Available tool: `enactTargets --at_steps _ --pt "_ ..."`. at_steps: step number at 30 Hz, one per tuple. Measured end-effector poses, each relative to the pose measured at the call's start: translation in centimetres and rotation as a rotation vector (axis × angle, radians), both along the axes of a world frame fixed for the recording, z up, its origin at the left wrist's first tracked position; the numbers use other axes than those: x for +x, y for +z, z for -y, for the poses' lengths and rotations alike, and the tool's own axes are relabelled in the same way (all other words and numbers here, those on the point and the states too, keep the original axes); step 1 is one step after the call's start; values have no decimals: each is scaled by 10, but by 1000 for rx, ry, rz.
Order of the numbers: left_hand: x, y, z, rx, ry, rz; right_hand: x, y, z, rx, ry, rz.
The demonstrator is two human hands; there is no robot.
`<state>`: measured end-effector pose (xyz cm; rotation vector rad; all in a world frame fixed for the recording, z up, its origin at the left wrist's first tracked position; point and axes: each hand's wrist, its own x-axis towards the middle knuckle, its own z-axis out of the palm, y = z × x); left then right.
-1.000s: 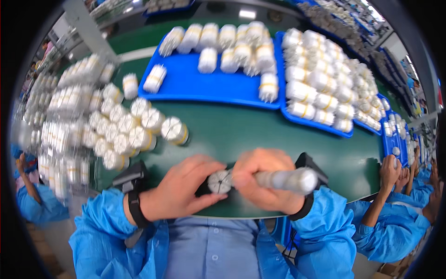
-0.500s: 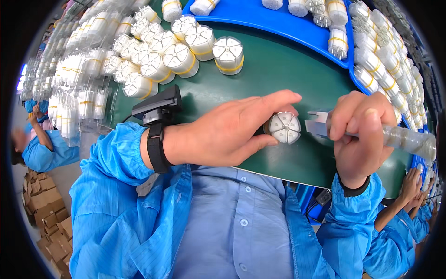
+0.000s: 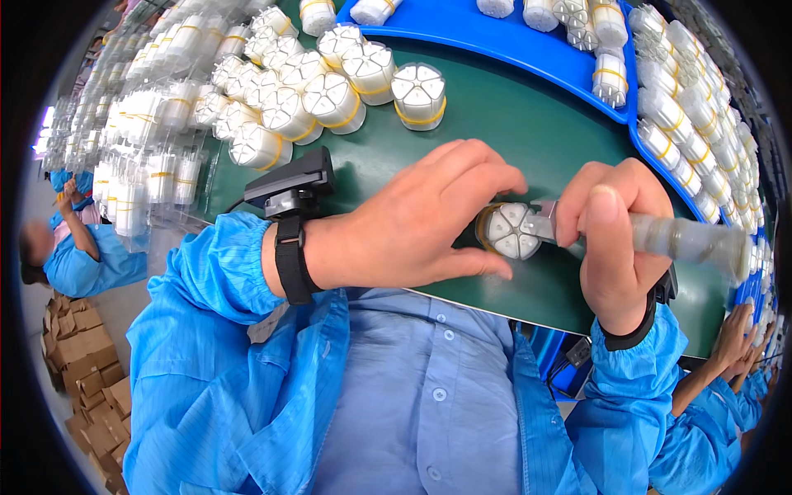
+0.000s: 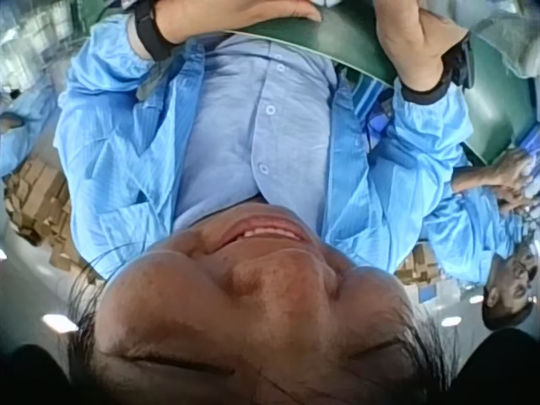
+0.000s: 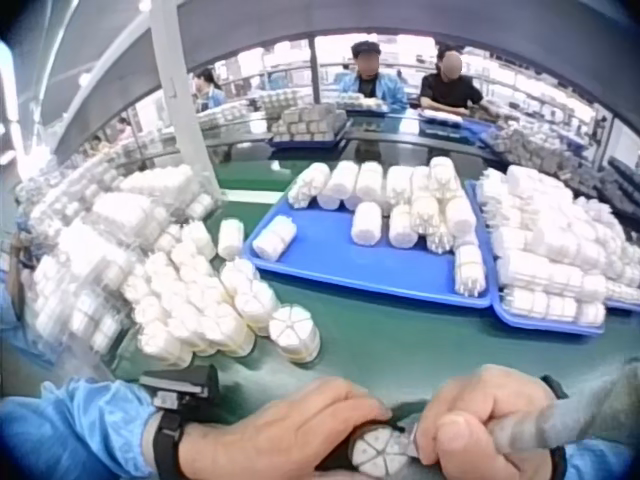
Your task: The person puts on wrist straps, applies a handheld tool to bundles of components, and places the bundled components into plastic trays.
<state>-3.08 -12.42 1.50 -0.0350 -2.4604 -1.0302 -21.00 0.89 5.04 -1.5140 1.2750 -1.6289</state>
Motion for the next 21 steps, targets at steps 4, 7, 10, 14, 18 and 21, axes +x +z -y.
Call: enactTargets --at_steps 4,7,10,14,18,21 --pt "0 0 1 -35 -9 8 2 4 -2 3 -13 -103" --pt "0 0 -1 3 -2 -2 -3 6 -4 -9 -47 69" --pt "1 11 -2 99 -19 142 -5 10 -6 -12 -77 124" --pt "4 -2 -2 174 -40 74 -1 8 -1 18 -46 137" --pt "2 0 -1 104 -86 94 1 11 -2 58 -29 112" --pt "1 3 -2 87 -53 60 0 6 -1 33 -16 39"
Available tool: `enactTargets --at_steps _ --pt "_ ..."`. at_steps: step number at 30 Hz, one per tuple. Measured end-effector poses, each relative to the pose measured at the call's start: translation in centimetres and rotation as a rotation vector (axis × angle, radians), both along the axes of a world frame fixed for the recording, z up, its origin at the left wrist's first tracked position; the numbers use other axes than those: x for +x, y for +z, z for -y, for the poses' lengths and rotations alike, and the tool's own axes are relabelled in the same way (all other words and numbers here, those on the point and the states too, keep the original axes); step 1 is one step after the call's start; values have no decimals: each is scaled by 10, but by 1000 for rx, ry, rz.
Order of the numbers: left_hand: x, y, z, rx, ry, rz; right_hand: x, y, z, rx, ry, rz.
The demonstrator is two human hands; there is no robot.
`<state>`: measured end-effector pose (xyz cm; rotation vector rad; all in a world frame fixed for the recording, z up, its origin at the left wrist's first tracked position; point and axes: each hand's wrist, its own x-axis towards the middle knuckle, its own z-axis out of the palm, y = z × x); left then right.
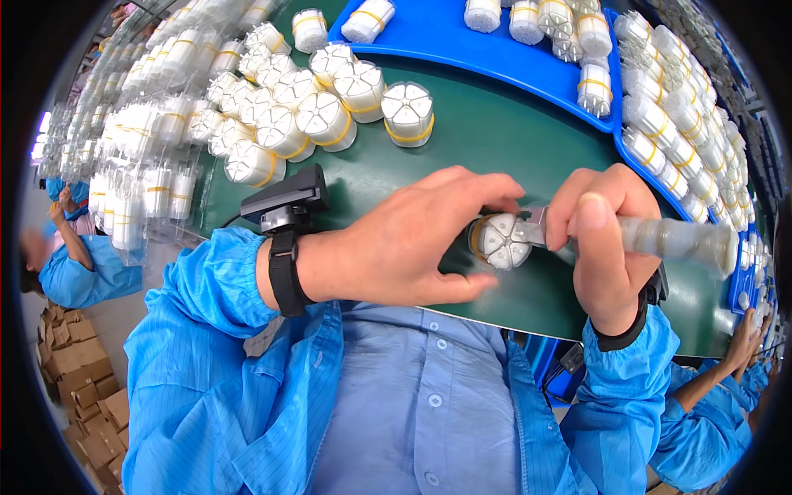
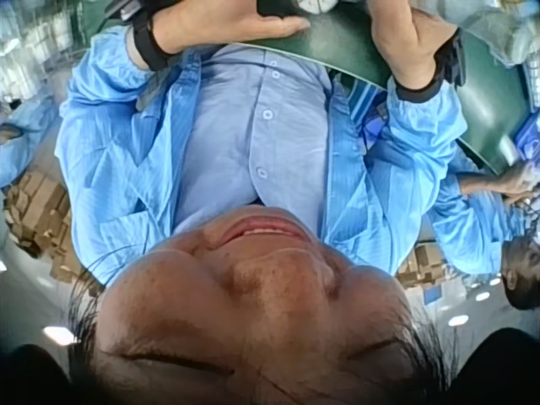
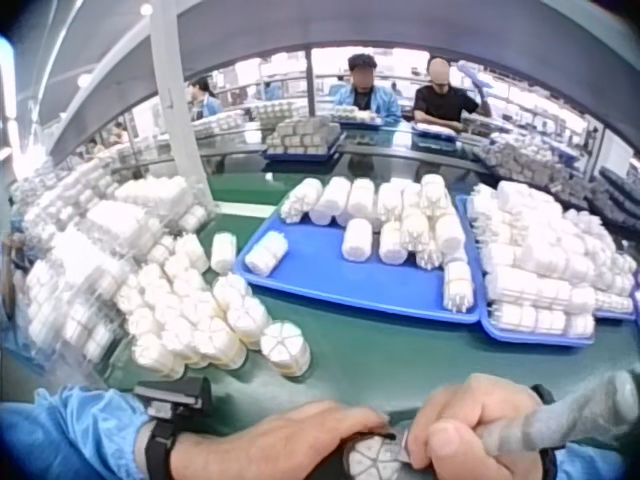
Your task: The person puts on wrist straps, applies a handheld tool to bundles of components, and places the bundled components into plastic trays.
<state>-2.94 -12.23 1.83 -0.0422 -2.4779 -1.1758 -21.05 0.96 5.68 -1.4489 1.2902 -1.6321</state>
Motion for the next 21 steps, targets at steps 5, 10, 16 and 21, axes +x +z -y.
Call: enactTargets --at_steps 5,10,16,21 --pt "0 -4 3 -131 73 -90 6 5 -1 -47 23 -395" --pt "-1 2 1 -57 83 11 0 -6 -1 -51 10 42" --pt "-1 0 -1 2 15 -10 -8 4 -4 -76 -25 89" --pt "-1 1 0 -20 -1 22 -5 -2 -1 -44 36 46"
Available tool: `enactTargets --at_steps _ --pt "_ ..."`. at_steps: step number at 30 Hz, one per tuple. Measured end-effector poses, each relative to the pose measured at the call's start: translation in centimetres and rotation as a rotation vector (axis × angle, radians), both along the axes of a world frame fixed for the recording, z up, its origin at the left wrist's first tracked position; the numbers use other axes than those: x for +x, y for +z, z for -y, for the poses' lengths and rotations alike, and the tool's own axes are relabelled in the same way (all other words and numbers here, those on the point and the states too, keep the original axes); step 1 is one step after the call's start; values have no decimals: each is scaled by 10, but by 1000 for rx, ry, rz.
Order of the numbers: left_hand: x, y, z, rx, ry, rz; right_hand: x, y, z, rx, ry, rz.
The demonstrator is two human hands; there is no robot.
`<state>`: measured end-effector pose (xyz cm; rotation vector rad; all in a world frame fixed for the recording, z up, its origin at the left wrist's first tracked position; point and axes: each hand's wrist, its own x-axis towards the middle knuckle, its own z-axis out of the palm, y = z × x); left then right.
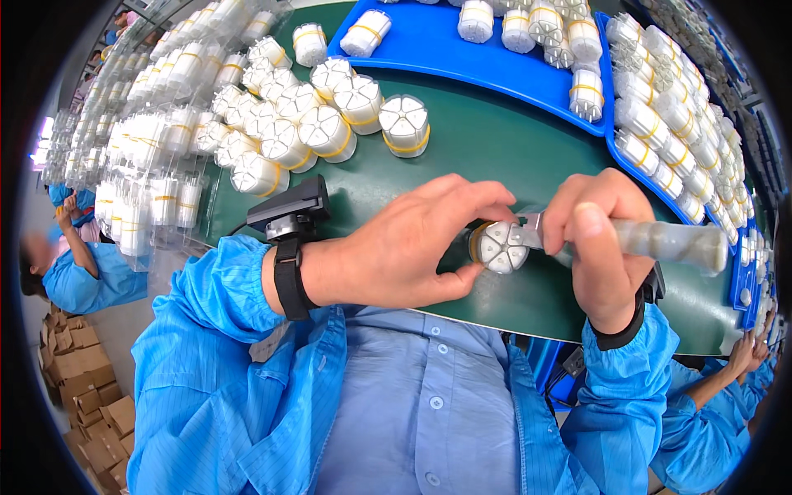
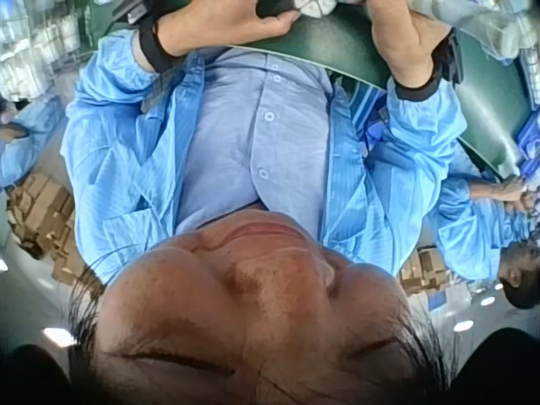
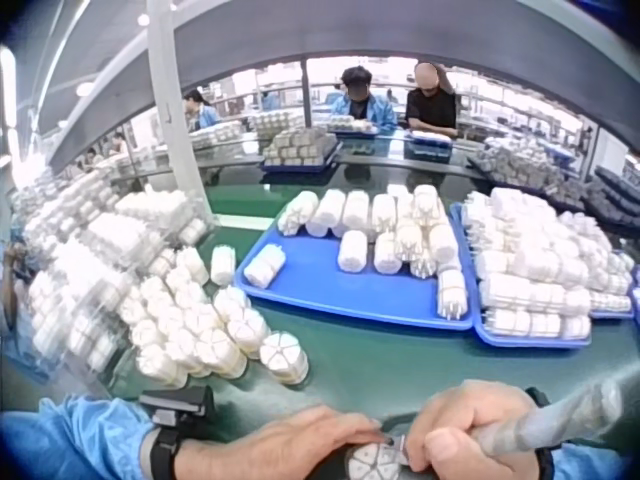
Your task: The person puts on wrist straps, applies a handheld tool to bundles of components, and places the bundled components into plastic trays.
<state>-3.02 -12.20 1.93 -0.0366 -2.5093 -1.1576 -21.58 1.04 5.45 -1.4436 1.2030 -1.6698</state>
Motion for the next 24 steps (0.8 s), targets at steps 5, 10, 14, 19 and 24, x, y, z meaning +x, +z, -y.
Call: enactTargets --at_steps 5,10,14,19,24 --pt "-1 2 -3 43 9 21 2 0 -1 43 13 -41" --pt "-2 -6 2 -83 6 -16 -1 -3 1 31 10 -122" --pt "3 -1 3 136 46 102 -2 1 3 -6 -67 49" --pt "0 -2 10 1042 -54 167 -13 -11 11 -15 -249 -185" --pt "2 -4 18 1161 -109 172 -17 -36 23 139 -264 -180"
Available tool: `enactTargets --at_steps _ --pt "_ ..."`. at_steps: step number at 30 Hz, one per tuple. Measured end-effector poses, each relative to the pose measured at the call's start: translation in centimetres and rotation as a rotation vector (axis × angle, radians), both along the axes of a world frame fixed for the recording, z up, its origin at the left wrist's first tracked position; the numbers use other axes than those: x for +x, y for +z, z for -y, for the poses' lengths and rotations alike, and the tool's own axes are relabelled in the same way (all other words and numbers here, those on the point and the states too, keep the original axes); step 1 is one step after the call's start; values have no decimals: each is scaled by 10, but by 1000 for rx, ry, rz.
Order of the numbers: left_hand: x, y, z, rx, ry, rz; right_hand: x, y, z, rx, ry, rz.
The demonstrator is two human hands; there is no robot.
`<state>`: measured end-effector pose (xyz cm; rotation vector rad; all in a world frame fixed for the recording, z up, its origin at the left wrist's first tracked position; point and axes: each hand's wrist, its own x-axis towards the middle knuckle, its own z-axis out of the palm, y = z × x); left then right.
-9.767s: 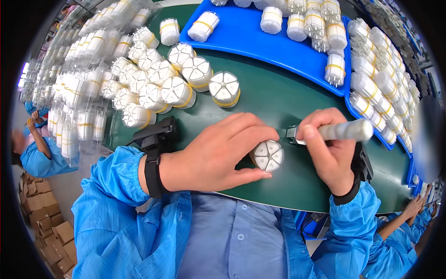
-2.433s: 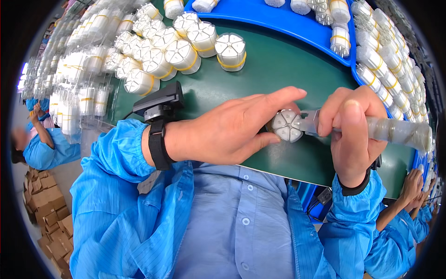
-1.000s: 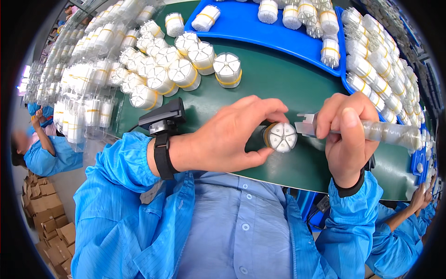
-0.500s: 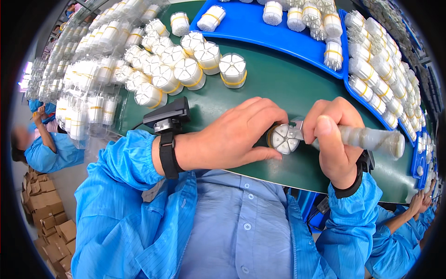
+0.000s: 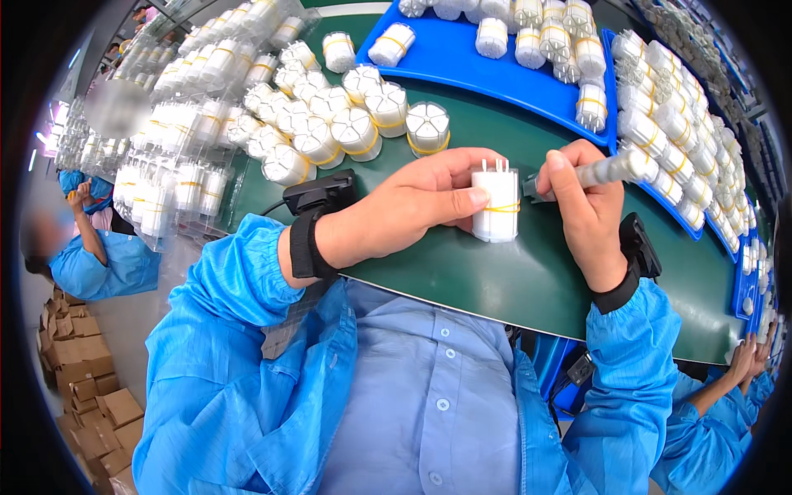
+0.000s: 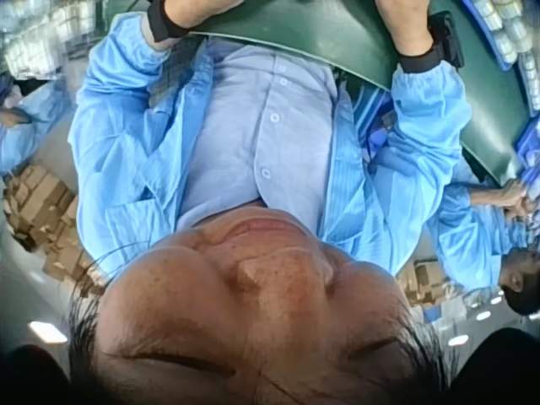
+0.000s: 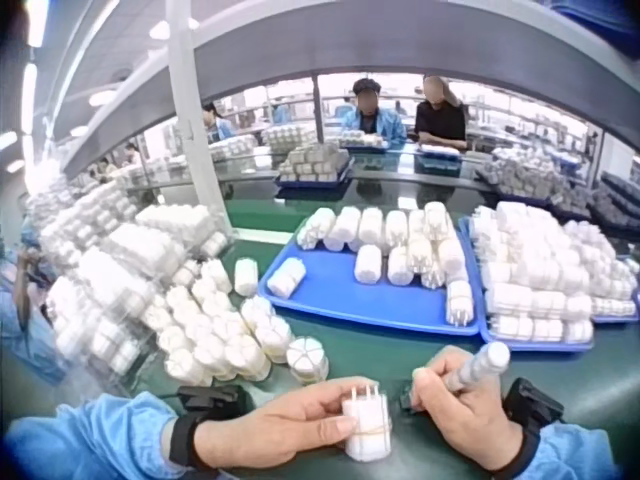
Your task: The person puts on wrist straps, applies a handheld tool to bundles of components, and places the bundled components into plastic trays.
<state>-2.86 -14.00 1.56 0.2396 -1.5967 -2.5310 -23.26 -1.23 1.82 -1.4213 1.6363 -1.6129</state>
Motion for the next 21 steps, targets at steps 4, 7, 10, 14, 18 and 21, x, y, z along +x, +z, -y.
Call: enactTargets --at_steps 4,7,10,14,18,21 --pt "-1 8 2 15 20 36 0 1 5 31 -20 -16" --pt "-2 6 4 1 50 18 2 -3 8 34 -67 -89" --pt "-2 3 7 -128 107 -33 2 -4 10 4 -72 -147" --pt "14 19 -6 -370 139 -34 2 -9 6 35 -76 -199" --pt "44 55 -29 -975 217 -114 0 -11 -5 33 -96 -215" --pt "70 71 -47 -1151 350 -150 0 -11 -7 35 -69 -138"
